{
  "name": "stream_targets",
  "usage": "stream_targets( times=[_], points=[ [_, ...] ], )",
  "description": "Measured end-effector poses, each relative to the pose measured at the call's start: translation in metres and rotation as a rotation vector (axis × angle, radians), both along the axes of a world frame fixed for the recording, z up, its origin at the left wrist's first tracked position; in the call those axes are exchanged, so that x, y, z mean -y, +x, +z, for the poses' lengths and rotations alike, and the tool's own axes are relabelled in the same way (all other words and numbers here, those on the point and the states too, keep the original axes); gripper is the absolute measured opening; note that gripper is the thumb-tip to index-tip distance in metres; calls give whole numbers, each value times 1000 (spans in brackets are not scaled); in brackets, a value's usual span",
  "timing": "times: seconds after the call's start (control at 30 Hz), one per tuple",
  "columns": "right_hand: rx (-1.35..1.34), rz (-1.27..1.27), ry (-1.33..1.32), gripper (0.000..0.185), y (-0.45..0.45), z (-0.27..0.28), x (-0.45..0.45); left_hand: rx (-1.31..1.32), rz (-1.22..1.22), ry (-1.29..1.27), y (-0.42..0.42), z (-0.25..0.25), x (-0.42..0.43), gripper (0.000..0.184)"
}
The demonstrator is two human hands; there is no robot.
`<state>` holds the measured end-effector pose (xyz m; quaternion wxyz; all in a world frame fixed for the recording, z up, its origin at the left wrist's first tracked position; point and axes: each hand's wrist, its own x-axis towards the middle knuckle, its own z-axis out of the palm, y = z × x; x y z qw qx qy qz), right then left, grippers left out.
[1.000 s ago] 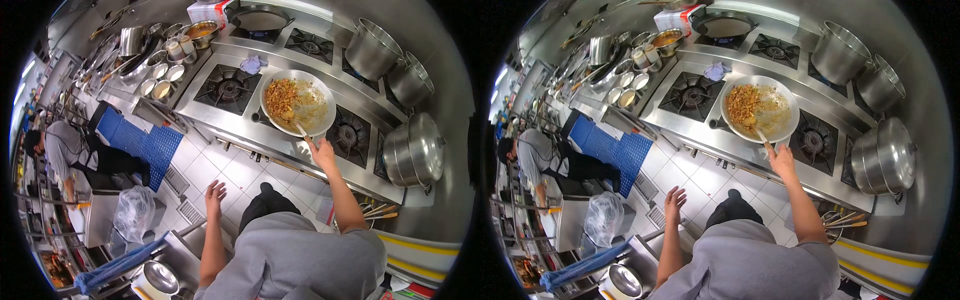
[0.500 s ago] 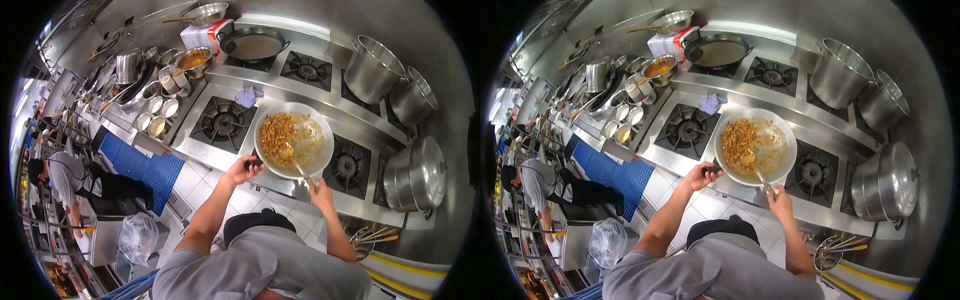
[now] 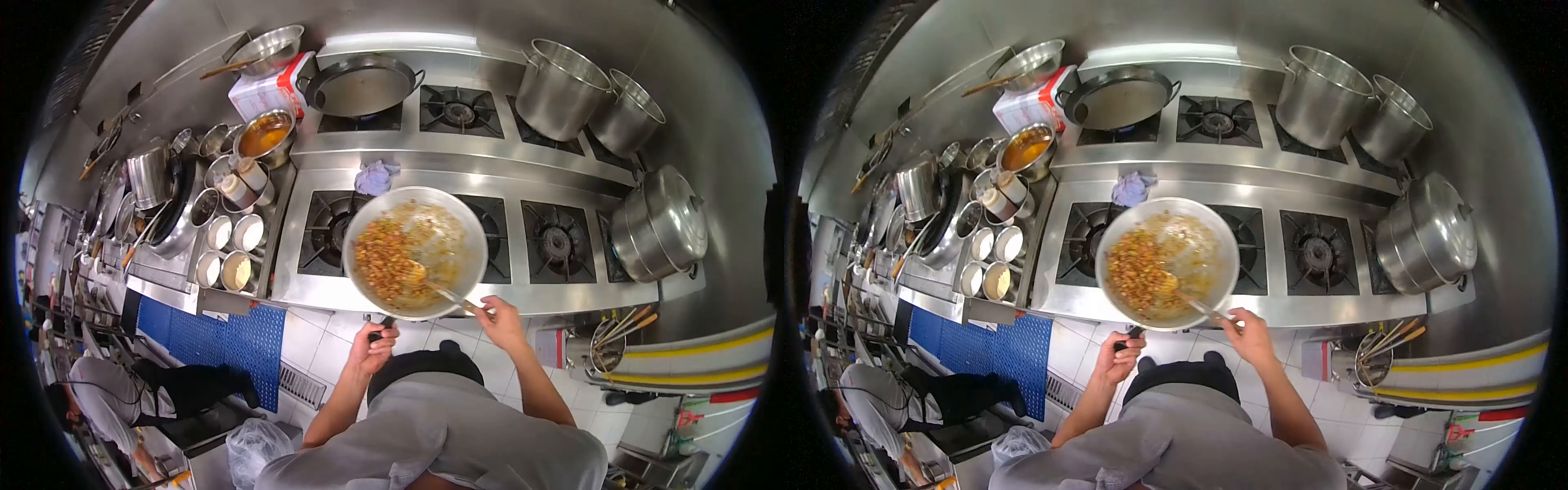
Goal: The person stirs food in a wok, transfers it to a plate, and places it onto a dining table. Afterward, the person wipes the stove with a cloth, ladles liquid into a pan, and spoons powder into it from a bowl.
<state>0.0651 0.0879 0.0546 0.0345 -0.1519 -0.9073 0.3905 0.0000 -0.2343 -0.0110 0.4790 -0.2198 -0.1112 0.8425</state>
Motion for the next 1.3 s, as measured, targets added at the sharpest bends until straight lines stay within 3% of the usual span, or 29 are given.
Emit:
stream_targets(
  times=[0.13, 0.23, 0.3, 0.37, 0.43, 0.5, 0.53, 0.57, 0.63, 0.67, 0.73, 0.77, 0.83, 0.87, 0.93, 0.97, 1.03, 1.07, 1.2, 1.23, 1.3],
  points=[
    [127, 139, -230, 28, -29, -20, 76, -98, 27, -157, -16, -6, 77, 27],
    [129, 357, -177, 28, -66, -11, 96, -70, 30, -244, -50, -1, 120, 22],
    [-96, 300, -175, 25, -115, -21, 84, -27, 56, -172, -68, -4, 148, 23],
    [-305, 282, 28, 23, -190, -14, 68, -3, 69, -159, -83, -7, 162, 27],
    [-310, 284, 223, 22, -280, -33, 52, -25, 107, -188, -90, -6, 170, 33],
    [-281, 442, 358, 30, -366, -63, 37, -42, 216, -248, -88, -17, 178, 52],
    [-362, 570, 558, 34, -401, -77, 37, 3, 238, -454, -84, -10, 174, 58],
    [-442, 706, 759, 38, -432, -90, 40, -96, 248, -428, -79, -18, 174, 64],
    [-659, 972, 826, 40, -477, -115, 50, -63, 324, -423, -71, 4, 156, 84],
    [-655, 981, 805, 40, -497, -132, 61, -40, 382, -452, -68, 10, 148, 86],
    [-769, 1152, 1037, 32, -529, -163, 77, -19, 490, -567, -64, 3, 136, 93],
    [-751, 1162, 1011, 32, -534, -167, 79, -20, 533, -656, -64, -2, 133, 96],
    [-561, 1203, 1254, 22, -539, -157, 70, 27, 573, -640, -64, 10, 113, 101],
    [-742, 1183, 1231, 17, -542, -161, 44, 36, 593, -654, -64, 9, 108, 99],
    [-850, 1197, 1209, 18, -525, -157, -39, 50, 610, -667, -61, 6, 101, 97],
    [-933, 1183, 1063, 28, -511, -161, -94, 37, 631, -658, -58, 5, 99, 92],
    [-855, 1050, 964, 36, -458, -155, -203, 22, 661, -644, -59, 5, 88, 89],
    [-750, 1014, 1114, 35, -428, -140, -246, 31, 664, -591, -60, 8, 84, 84],
    [-211, 751, 1212, 29, -351, -100, -359, 92, 729, -433, -71, 15, 65, 80],
    [-218, 761, 1201, 29, -347, -101, -357, 94, 740, -443, -73, 18, 61, 80],
    [-368, 395, 1070, 31, -344, -104, -344, 77, 766, -465, -76, 21, 52, 79]
  ],
)
